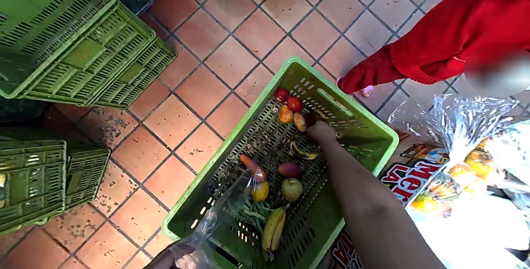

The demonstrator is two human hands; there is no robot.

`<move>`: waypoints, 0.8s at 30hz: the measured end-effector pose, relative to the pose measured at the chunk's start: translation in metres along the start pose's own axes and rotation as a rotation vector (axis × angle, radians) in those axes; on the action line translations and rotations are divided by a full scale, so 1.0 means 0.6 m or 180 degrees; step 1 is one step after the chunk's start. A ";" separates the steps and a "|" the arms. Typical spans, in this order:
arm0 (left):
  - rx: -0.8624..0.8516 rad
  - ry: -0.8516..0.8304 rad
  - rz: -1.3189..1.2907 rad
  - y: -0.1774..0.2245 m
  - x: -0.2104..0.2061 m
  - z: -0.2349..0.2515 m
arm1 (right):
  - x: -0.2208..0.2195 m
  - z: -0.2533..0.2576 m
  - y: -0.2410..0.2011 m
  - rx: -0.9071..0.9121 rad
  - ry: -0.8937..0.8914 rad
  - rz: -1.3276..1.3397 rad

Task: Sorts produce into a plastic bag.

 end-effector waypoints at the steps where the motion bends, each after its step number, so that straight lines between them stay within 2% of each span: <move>1: -0.0076 -0.0077 0.0187 0.009 -0.005 0.005 | 0.001 -0.006 0.013 -0.0041 -0.0098 0.0792; 3: -0.0232 -0.0266 0.1014 0.045 -0.028 0.021 | 0.012 -0.079 0.015 0.0111 -0.0649 0.2786; 5: -0.0130 -0.0445 0.1899 0.062 -0.066 0.058 | 0.032 -0.231 -0.019 0.0573 -0.1638 0.3821; 8: 0.0347 -0.0892 0.2185 0.055 -0.145 0.094 | 0.004 -0.497 -0.056 0.1169 -0.3442 0.3864; 9: 0.0406 -0.1067 0.2046 0.058 -0.164 0.109 | -0.015 -0.553 -0.066 0.1227 -0.3881 0.3793; 11: 0.0257 -0.1326 0.1589 0.068 -0.194 0.119 | -0.065 -0.607 -0.060 0.0968 -0.4360 0.3729; 14: 0.0259 -0.1513 0.1186 0.057 -0.215 0.116 | -0.117 -0.607 -0.022 0.0264 -0.4390 0.3634; 19: 0.0394 -0.1290 0.1417 -0.025 -0.250 0.131 | -0.209 -0.591 0.003 -0.0948 -0.3763 0.3188; 21: 0.0408 -0.1203 0.1422 -0.050 -0.254 0.141 | -0.230 -0.591 -0.002 -0.0988 -0.3687 0.3159; 23: 0.0353 -0.1058 0.1441 -0.054 -0.241 0.149 | -0.243 -0.588 -0.014 -0.0583 -0.3484 0.2854; 24: 0.0303 -0.0954 0.1402 -0.053 -0.233 0.149 | -0.246 -0.588 -0.015 -0.0262 -0.3277 0.2396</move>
Point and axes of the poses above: each hand's wrist, its own z-axis towards the middle knuckle, its own x-axis out of the back of the hand, y = z × x, the point moved 8 cm from there along z, towards the middle knuckle, and after that the axes turned 3 degrees about y, right-handed, at the moved point
